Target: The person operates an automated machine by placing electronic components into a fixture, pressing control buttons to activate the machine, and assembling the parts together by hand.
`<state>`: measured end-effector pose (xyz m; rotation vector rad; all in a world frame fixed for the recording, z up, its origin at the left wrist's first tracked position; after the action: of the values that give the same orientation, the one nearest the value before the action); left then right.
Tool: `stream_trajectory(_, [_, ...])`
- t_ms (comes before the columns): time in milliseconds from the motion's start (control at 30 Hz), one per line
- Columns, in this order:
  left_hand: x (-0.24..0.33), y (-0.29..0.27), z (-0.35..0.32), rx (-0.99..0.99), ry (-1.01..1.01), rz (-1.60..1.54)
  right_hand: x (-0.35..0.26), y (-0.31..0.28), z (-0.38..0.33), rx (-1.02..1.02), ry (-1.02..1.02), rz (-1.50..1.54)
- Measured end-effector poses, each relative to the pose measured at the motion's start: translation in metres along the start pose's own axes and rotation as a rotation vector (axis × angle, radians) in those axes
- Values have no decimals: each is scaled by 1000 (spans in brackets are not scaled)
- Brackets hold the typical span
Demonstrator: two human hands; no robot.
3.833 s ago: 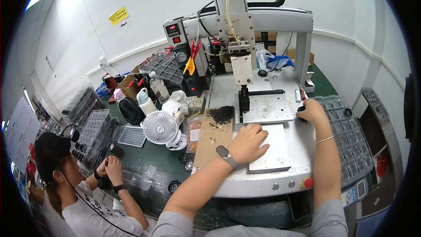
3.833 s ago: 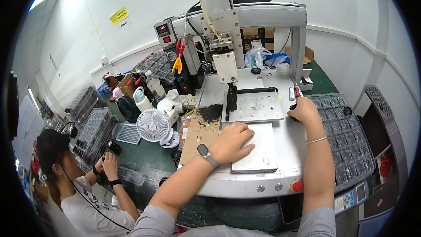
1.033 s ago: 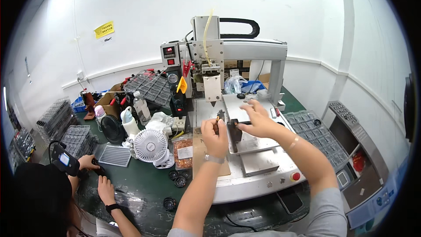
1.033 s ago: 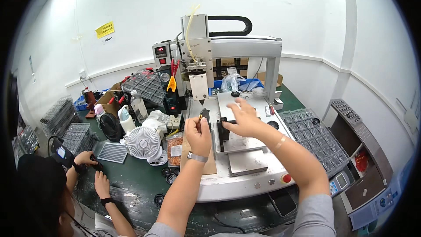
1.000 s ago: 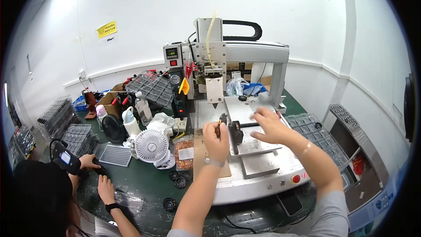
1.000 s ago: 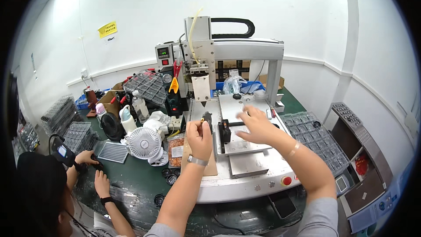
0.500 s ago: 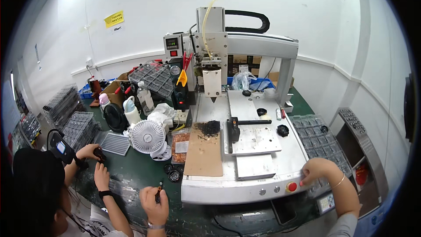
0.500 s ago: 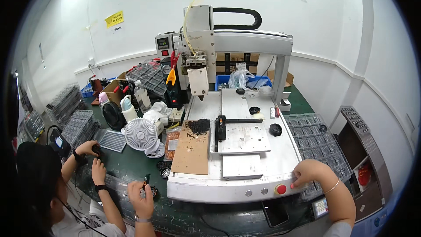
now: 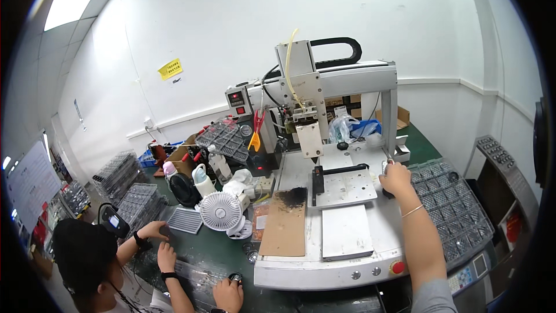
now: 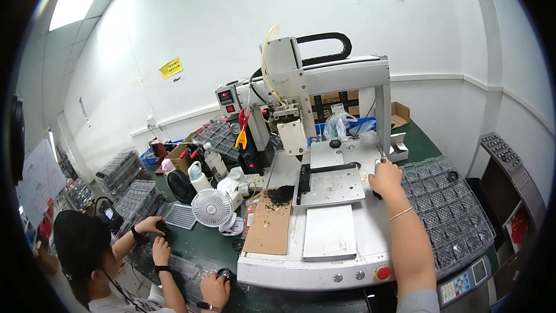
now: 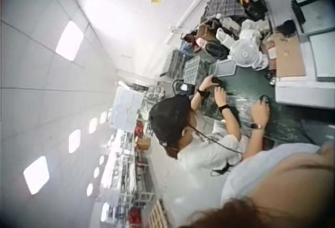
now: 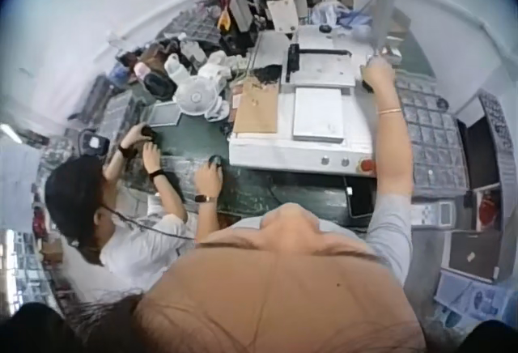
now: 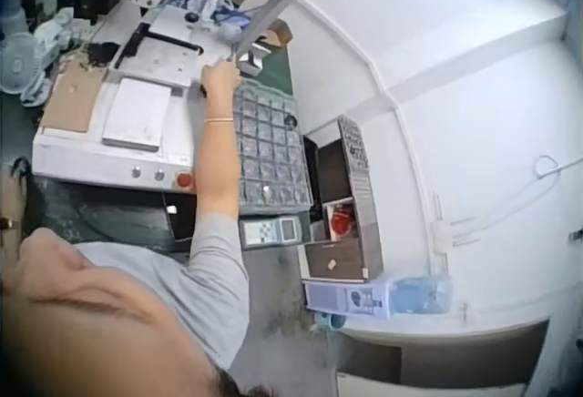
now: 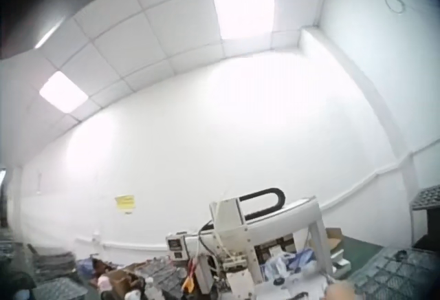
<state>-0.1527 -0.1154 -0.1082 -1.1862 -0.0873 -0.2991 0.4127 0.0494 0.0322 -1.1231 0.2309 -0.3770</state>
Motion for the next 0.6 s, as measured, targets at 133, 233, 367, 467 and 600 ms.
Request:
stream_trajectory(133, [34, -42, 24, 124, 20, -110, -7, 0, -12, -276, -29, 34])
stream_trajectory(233, [104, -89, 63, 275, 298, -304, -11, 6, -16, -273, -63, 10])
stream_trajectory(367, [221, -137, 105, 233, 627, -448, -3, 24, -12, -384, -70, 13])
stream_trajectory(467, [293, -132, 135, 156, 842, -503, -1, 27, -11, -382, -37, -25])
stream_trajectory(600, [330, -63, 176, 10, 907, -599, -9, 17, -13, -316, -36, 40])
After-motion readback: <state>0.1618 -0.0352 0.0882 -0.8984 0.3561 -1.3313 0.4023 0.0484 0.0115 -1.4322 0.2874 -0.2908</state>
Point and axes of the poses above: each hand's wrist, its own z-axis towards the middle knuckle, its own y-axis out of the palm, x = y × z, the point moved 9 cm from there along z, towards the middle knuckle, and after that the axes turned 12 degrees about -z, right-handed, at the moved point
